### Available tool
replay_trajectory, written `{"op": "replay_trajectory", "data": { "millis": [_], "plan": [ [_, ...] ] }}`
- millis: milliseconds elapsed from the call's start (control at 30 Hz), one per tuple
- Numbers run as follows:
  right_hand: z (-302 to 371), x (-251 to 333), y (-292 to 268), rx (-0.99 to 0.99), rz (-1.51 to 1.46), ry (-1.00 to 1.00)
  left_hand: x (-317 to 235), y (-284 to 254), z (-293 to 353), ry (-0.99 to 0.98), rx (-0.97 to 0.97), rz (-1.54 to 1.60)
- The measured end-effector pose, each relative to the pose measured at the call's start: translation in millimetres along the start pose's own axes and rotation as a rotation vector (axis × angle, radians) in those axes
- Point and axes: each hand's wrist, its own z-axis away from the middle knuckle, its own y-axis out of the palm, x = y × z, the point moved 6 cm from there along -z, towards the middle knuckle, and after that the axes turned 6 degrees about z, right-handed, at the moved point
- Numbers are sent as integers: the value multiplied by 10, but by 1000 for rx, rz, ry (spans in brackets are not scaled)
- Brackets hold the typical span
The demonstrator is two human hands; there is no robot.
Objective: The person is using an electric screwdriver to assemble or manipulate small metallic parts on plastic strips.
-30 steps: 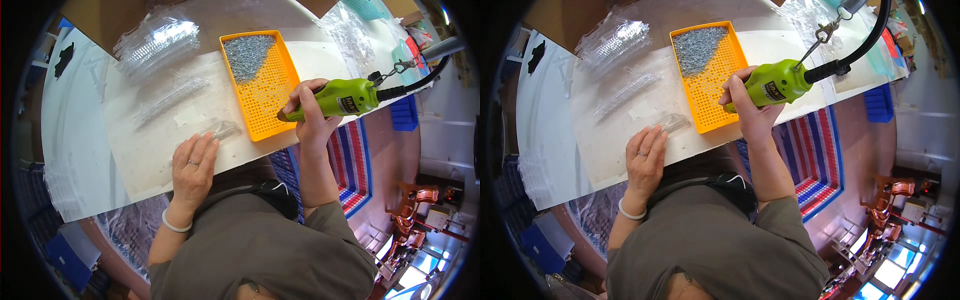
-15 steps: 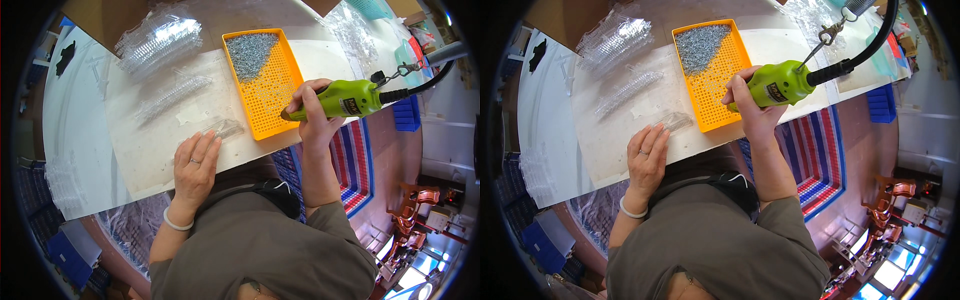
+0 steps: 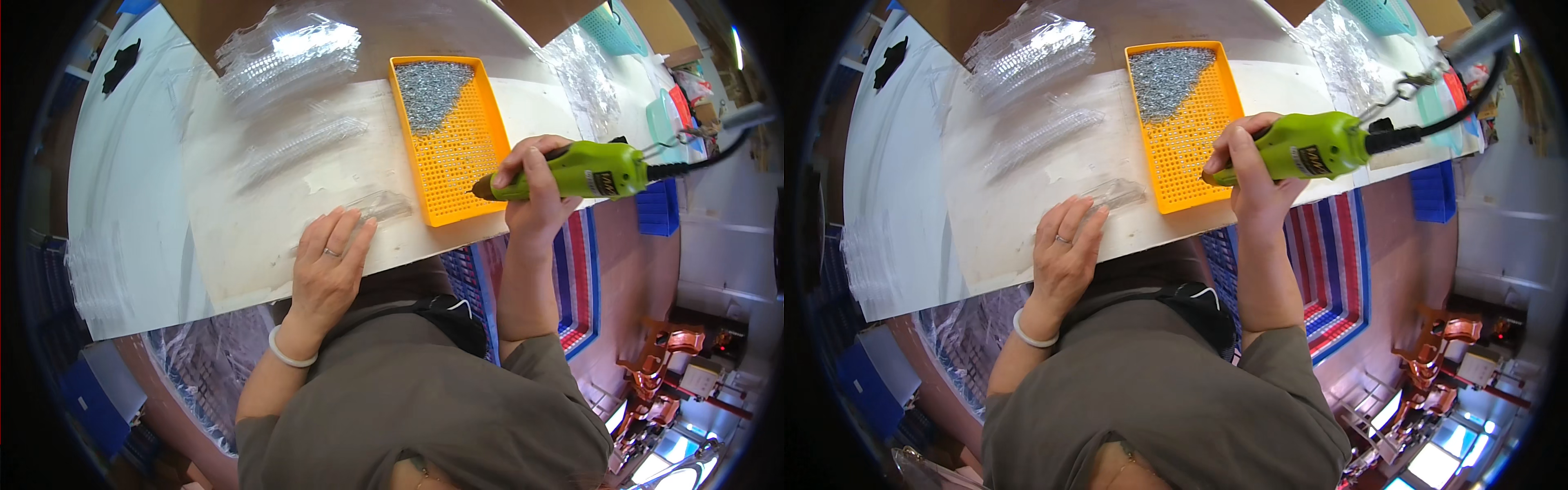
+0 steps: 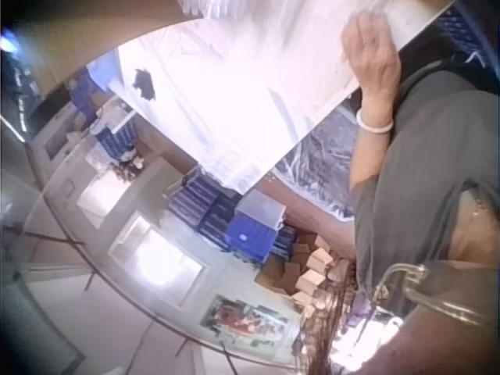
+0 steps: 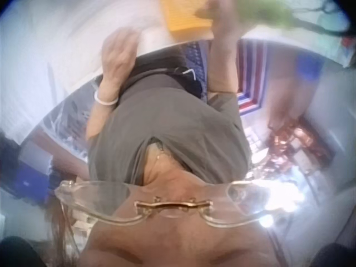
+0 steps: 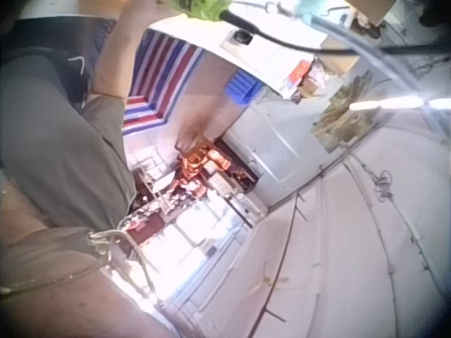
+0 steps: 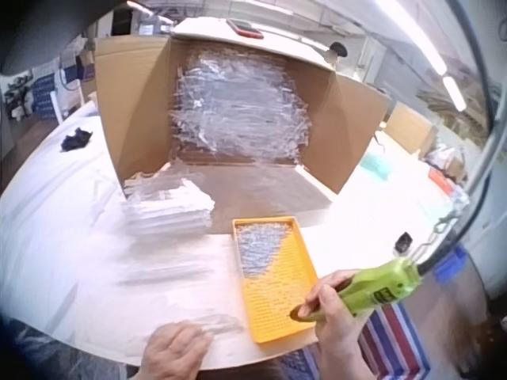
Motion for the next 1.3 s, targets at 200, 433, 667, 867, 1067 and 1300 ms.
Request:
{"op": "replay_trajectory", "data": {
  "millis": [200, 433, 667, 867, 1067, 1300],
  "plan": [
    [-16, 212, 410, 127, -241, -60, -28, -7, 48, 7, 7, -97],
    [168, 158, 1194, 410, -145, -97, 1, 6, 107, 19, -5, -65],
    [260, 6, 1438, 499, -149, 6, 18, 17, 137, 5, -9, -67],
    [291, -22, 1467, 517, -143, -17, 23, 4, 150, 1, 7, -71],
    [312, -77, 1440, 537, -165, -38, 28, 2, 138, -2, 7, -63],
    [296, -114, 1419, 527, -263, 59, 24, 0, 118, -2, 6, -89]
  ]
}}
